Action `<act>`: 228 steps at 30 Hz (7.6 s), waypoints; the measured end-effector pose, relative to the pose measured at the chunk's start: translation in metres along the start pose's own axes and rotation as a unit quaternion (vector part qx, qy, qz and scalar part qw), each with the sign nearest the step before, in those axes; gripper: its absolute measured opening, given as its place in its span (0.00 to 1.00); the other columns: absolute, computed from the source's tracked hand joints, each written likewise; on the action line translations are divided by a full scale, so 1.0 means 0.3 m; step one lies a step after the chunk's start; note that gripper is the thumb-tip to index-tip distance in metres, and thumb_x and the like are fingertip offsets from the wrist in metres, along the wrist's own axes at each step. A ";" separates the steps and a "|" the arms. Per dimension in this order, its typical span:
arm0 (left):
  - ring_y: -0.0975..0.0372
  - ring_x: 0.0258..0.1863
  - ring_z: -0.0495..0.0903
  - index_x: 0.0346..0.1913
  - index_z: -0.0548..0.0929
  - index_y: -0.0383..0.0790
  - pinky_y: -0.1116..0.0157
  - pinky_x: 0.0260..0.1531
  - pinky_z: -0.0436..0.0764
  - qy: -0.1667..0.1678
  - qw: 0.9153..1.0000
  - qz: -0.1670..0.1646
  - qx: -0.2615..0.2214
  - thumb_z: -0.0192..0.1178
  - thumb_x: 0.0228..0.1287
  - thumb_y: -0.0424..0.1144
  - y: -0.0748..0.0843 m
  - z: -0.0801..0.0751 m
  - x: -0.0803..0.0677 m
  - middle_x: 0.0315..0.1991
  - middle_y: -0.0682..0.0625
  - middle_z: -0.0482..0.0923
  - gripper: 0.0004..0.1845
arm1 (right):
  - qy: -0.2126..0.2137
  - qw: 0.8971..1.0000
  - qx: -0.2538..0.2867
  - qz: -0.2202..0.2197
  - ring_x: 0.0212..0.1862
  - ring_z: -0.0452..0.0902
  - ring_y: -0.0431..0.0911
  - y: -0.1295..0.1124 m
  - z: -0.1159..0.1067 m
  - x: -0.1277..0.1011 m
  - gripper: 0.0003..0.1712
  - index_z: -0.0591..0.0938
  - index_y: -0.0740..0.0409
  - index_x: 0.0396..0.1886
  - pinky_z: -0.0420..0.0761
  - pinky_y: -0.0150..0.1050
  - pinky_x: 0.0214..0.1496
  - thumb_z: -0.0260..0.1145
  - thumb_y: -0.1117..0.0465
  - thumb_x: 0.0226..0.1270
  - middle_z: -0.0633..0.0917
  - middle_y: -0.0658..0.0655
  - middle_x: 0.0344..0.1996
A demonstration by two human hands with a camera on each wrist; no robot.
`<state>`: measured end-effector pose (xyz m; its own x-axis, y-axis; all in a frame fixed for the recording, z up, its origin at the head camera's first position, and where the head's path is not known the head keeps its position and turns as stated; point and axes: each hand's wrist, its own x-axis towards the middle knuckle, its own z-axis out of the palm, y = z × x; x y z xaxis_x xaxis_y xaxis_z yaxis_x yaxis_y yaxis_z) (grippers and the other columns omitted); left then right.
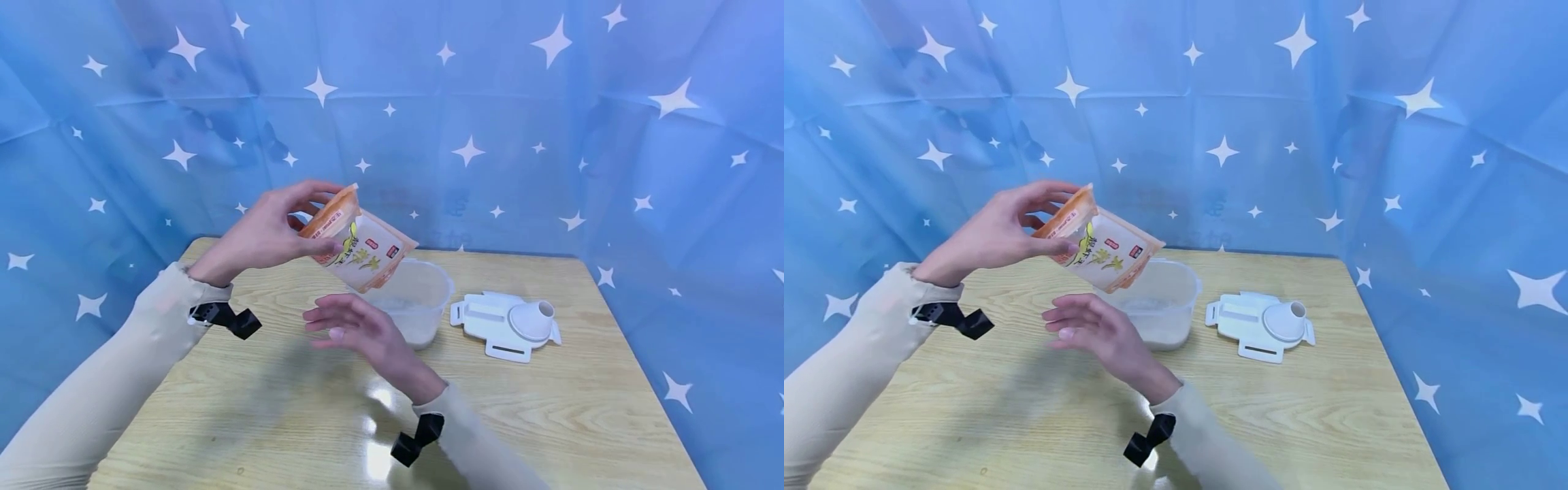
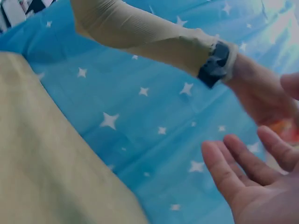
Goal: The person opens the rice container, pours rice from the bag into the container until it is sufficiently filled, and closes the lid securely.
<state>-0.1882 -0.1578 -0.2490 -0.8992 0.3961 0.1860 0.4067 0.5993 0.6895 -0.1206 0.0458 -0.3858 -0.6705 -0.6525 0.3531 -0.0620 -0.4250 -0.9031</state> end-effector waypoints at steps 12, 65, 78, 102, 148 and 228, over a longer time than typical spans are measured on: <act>0.61 0.55 0.78 0.70 0.75 0.64 0.58 0.42 0.86 -0.023 0.999 0.047 0.012 0.79 0.55 0.47 0.016 0.036 0.034 0.59 0.59 0.79 0.38 | 0.069 0.960 -0.240 -0.124 0.65 0.75 0.64 -0.241 -0.108 -0.061 0.27 0.72 0.70 0.65 0.83 0.58 0.62 0.64 0.74 0.67 0.78 0.69 0.64; 0.52 0.60 0.83 0.72 0.71 0.49 0.57 0.61 0.84 0.012 0.965 0.057 -0.257 0.75 0.58 0.32 -0.113 0.313 0.070 0.63 0.46 0.79 0.39 | 0.227 0.933 -0.277 -0.043 0.56 0.82 0.48 -0.365 -0.377 0.055 0.31 0.73 0.53 0.71 0.88 0.34 0.49 0.69 0.61 0.69 0.84 0.54 0.55; 0.54 0.51 0.88 0.66 0.78 0.39 0.61 0.50 0.89 0.045 0.940 0.075 -0.330 0.69 0.65 0.28 -0.147 0.388 0.057 0.55 0.39 0.85 0.27 | 0.185 0.925 -0.330 -0.040 0.57 0.83 0.47 -0.373 -0.367 0.067 0.32 0.75 0.47 0.71 0.88 0.36 0.52 0.71 0.62 0.68 0.84 0.57 0.59; 0.58 0.56 0.86 0.67 0.75 0.44 0.53 0.51 0.89 0.093 0.863 0.018 -0.496 0.62 0.70 0.26 -0.208 0.407 0.046 0.56 0.50 0.86 0.25 | 0.157 0.875 -0.455 0.058 0.61 0.80 0.49 -0.350 -0.437 0.028 0.37 0.72 0.40 0.74 0.82 0.50 0.59 0.74 0.53 0.67 0.81 0.53 0.66; 0.51 0.58 0.77 0.65 0.78 0.41 0.54 0.59 0.80 0.084 0.939 0.243 0.229 0.80 0.52 0.49 0.057 0.183 -0.051 0.58 0.46 0.80 0.38 | 0.025 0.754 -0.653 -0.069 0.44 0.80 0.42 -0.417 -0.281 0.030 0.23 0.86 0.48 0.56 0.82 0.37 0.36 0.78 0.64 0.60 0.87 0.50 0.51; 0.69 0.44 0.78 0.73 0.70 0.41 0.75 0.39 0.80 0.175 0.921 -0.260 -0.230 0.61 0.67 0.66 -0.582 0.097 -0.220 0.46 0.60 0.78 0.42 | 0.173 0.921 -0.338 0.086 0.74 0.68 0.53 -0.037 -0.497 -0.232 0.50 0.64 0.44 0.79 0.73 0.58 0.72 0.78 0.65 0.60 0.73 0.56 0.73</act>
<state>-0.1950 -0.2683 -0.4021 -0.9830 -0.1579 -0.0937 -0.1321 0.2537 0.9582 -0.1834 0.1893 -0.4369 -0.9013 -0.3858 0.1970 -0.3005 0.2294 -0.9258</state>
